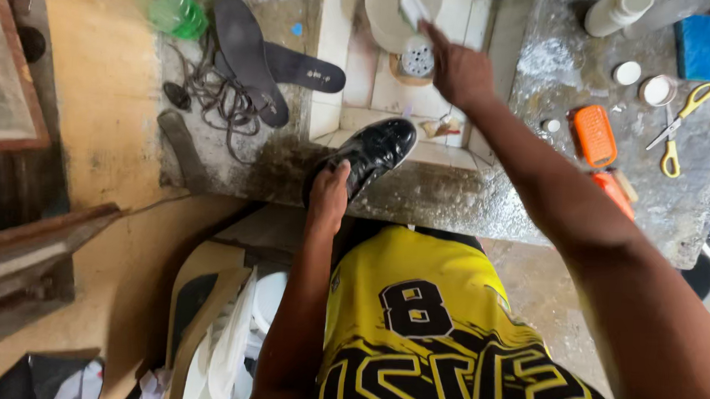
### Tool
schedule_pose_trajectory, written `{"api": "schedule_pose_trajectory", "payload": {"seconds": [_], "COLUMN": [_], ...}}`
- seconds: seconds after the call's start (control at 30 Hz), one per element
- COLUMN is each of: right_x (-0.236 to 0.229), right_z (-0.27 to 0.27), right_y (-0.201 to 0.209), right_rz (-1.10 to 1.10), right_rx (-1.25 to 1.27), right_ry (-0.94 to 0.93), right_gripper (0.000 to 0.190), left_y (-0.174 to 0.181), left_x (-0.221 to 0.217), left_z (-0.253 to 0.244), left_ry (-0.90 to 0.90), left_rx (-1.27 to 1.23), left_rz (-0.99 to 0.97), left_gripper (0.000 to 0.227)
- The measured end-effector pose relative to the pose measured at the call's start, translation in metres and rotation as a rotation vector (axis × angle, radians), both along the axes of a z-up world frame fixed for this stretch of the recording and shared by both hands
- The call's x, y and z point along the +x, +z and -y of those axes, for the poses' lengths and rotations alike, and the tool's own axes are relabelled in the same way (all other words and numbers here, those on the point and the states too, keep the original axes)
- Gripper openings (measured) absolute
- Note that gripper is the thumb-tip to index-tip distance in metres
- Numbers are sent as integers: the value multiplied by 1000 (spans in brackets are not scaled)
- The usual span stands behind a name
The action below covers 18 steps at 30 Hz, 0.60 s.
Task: The person cleans shoes by scrubbing them with a brush and water, then rinses them in a washing machine.
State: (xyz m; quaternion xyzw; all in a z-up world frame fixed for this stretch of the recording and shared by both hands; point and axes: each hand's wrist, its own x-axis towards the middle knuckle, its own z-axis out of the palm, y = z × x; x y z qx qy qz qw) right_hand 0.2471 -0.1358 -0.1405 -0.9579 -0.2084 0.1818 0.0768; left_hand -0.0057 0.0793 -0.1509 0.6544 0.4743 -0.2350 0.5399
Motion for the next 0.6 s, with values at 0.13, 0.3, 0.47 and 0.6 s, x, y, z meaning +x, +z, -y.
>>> {"api": "schedule_pose_trajectory", "payload": {"seconds": [0.13,0.3,0.47,0.6], "right_x": [31,-2,-74,-133], "right_z": [-8,42,76,51], "right_y": [-34,-42,23,48], "right_rz": [-158,-446,-300,-282], "right_rx": [328,722,292,26], "right_ry": [-190,-370,-246,46], "right_gripper": [54,39,43,40], "left_y": [-38,-79,-67,-57], "left_x": [-16,-22,-15,-9], "left_z": [-16,-19,-27,-30], "left_ry": [323,553,466,413], "left_rx": [-476,-640,-823,-849], "left_rz": [440,412,591,645], "left_gripper": [56,43,44,45]}}
